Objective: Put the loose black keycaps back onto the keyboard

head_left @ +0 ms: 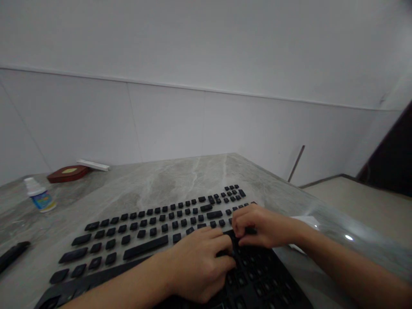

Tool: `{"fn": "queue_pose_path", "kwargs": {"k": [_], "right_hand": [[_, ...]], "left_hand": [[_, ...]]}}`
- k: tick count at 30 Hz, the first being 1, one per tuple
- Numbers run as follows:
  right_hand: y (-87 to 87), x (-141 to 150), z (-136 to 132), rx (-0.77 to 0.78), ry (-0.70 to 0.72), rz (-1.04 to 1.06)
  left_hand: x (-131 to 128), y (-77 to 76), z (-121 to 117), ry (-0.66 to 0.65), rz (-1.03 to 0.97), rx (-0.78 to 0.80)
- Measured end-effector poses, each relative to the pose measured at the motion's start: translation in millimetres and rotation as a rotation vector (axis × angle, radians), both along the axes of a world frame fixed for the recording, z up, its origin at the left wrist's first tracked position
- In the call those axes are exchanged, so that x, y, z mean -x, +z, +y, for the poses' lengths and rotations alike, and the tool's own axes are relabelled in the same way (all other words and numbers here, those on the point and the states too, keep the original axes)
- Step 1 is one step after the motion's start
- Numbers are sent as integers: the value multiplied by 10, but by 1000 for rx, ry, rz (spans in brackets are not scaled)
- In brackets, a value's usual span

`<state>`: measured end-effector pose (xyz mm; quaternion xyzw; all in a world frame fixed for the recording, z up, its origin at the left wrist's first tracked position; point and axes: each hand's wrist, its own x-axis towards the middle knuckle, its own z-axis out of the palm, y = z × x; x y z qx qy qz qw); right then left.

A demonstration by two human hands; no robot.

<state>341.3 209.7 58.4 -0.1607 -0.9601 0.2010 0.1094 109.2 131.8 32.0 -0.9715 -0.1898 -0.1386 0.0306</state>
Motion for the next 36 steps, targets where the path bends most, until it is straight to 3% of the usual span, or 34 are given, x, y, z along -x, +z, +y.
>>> {"fn": "queue_pose_path", "kwargs": {"k": [5,11,36], "right_hand": [[-75,-23,-39,75,17,44],[-95,-35,-73,46,53,36],[-53,-45,-70,61,159,80]], "left_hand": [[10,6,-13,0,-6,-21],[30,16,-21,-3,-27,9],[45,9,-21,-29,-68,64]]}}
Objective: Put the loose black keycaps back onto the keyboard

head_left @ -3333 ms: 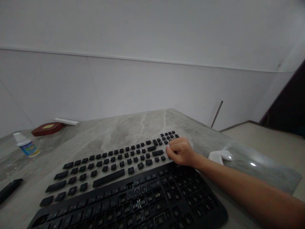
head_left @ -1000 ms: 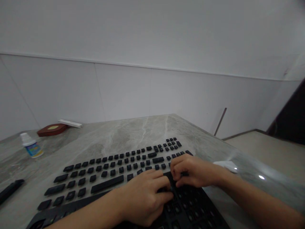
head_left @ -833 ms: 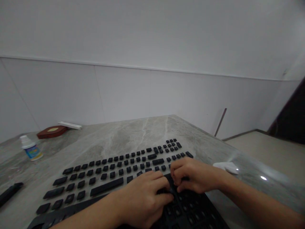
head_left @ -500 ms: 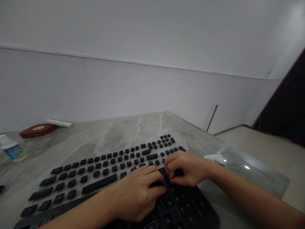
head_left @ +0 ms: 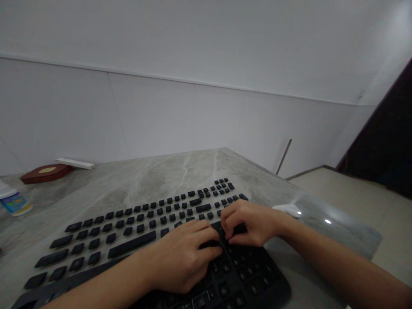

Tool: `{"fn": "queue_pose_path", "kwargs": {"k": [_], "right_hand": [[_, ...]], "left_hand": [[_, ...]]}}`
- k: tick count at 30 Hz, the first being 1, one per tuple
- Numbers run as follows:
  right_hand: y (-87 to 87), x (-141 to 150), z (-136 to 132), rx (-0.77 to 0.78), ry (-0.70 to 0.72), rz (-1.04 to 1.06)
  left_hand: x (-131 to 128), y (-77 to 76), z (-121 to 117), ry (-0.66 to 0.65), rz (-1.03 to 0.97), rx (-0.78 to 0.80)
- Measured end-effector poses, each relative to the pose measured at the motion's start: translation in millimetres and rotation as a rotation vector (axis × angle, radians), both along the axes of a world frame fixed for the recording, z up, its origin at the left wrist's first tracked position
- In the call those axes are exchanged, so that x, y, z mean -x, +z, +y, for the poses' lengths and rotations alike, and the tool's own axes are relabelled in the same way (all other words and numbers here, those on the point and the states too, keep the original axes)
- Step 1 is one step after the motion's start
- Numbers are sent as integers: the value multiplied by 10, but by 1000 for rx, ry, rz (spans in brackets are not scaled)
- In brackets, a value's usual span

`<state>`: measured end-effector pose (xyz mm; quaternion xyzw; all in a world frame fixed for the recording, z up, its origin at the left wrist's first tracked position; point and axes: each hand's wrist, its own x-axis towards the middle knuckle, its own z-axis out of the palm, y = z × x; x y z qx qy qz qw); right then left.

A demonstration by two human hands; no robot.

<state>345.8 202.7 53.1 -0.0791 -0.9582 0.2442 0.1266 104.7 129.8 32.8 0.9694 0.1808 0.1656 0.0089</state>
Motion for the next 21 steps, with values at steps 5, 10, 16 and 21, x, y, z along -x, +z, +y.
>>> {"fn": "queue_pose_path", "kwargs": {"k": [5,10,16,21], "right_hand": [[-6,-9,-2,-15,-8,-14],[-13,-3,7,-11,-2,-5],[-13,2,-3,2,-1,-22],[-20,16,-7,22,4,6]], "left_hand": [[3,-8,-2,-14,-29,-19],[-2,-16,4,-38,-59,-41],[-18,-23,10,-55,-67,-29],[-9,-16,4,-40,-46,-32]]}}
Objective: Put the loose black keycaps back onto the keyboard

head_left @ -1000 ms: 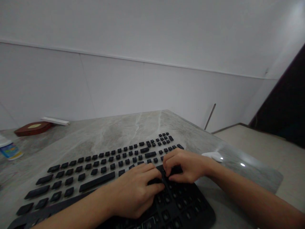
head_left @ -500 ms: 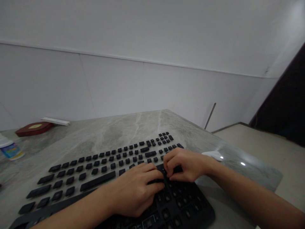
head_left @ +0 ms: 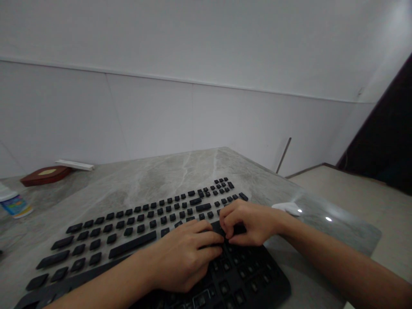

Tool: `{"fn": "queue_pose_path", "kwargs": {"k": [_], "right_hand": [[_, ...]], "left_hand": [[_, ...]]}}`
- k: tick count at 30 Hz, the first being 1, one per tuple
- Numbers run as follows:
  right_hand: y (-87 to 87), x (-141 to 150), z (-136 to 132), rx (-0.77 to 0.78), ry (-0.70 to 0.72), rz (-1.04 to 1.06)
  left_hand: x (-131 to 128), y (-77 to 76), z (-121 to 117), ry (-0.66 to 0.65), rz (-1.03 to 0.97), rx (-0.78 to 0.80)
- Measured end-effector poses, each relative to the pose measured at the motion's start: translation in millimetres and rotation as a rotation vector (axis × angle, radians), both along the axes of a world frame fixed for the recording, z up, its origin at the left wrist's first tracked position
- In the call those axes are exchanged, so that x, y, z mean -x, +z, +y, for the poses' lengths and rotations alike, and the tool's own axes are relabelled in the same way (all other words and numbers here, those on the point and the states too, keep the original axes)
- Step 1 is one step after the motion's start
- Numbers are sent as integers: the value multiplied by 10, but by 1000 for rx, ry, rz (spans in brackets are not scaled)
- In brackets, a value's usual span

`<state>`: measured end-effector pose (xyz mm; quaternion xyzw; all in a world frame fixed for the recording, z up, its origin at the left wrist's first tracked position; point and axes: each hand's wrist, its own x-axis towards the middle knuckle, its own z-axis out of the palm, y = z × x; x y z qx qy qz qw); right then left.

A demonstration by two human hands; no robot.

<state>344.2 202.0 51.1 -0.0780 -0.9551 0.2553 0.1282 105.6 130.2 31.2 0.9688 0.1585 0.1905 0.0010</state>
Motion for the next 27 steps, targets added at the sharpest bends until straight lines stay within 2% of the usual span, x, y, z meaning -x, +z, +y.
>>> {"fn": "queue_pose_path", "kwargs": {"k": [20,27], "right_hand": [[18,15,4,36,28,-3],[44,6,11,20,19,82]], "left_hand": [[3,39,-20,33,27,0],[5,36,-12,28,33,14]]}}
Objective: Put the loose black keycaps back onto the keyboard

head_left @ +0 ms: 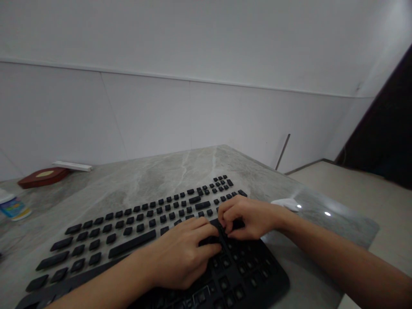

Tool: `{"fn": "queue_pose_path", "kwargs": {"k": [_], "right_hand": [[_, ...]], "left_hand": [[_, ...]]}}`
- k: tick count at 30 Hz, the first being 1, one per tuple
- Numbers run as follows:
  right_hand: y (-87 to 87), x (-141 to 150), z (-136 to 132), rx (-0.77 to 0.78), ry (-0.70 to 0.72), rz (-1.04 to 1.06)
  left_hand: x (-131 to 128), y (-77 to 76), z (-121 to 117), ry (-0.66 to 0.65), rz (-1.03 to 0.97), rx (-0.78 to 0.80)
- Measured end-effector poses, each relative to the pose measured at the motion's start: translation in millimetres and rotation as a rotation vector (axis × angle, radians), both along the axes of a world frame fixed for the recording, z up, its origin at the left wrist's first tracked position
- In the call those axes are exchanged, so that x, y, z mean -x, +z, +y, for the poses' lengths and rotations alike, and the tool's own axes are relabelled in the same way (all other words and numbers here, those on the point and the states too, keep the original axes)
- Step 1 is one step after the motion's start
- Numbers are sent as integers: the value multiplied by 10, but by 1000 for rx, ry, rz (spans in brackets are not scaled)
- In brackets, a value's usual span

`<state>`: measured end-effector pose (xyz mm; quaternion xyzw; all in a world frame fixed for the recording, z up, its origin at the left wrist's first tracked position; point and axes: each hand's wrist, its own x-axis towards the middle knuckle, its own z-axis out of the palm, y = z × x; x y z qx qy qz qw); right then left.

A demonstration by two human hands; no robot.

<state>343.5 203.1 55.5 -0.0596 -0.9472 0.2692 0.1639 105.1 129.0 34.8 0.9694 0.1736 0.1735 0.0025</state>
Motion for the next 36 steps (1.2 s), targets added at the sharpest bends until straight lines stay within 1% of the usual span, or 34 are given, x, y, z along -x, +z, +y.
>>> {"fn": "queue_pose_path", "kwargs": {"k": [3,6,12,15,23,27,36], "right_hand": [[54,-18,-1,-7,-36,76],[77,-25,0,0,-56,89],[-16,10,3,29,5,-7],[-40,12,3,24,-9,-36],[23,-2,-16,-30,-16,-86],[55,-6,-29,-49,-30,-119],[6,-15,-22,-88,-30,-124]], "left_hand": [[5,-2,2,-4,9,6],[8,-1,5,-9,6,-3],[7,-3,5,-3,6,-4],[5,-6,1,0,12,-2],[3,3,0,8,30,12],[10,2,-1,-1,18,-7],[6,-16,9,-4,4,-13]]}}
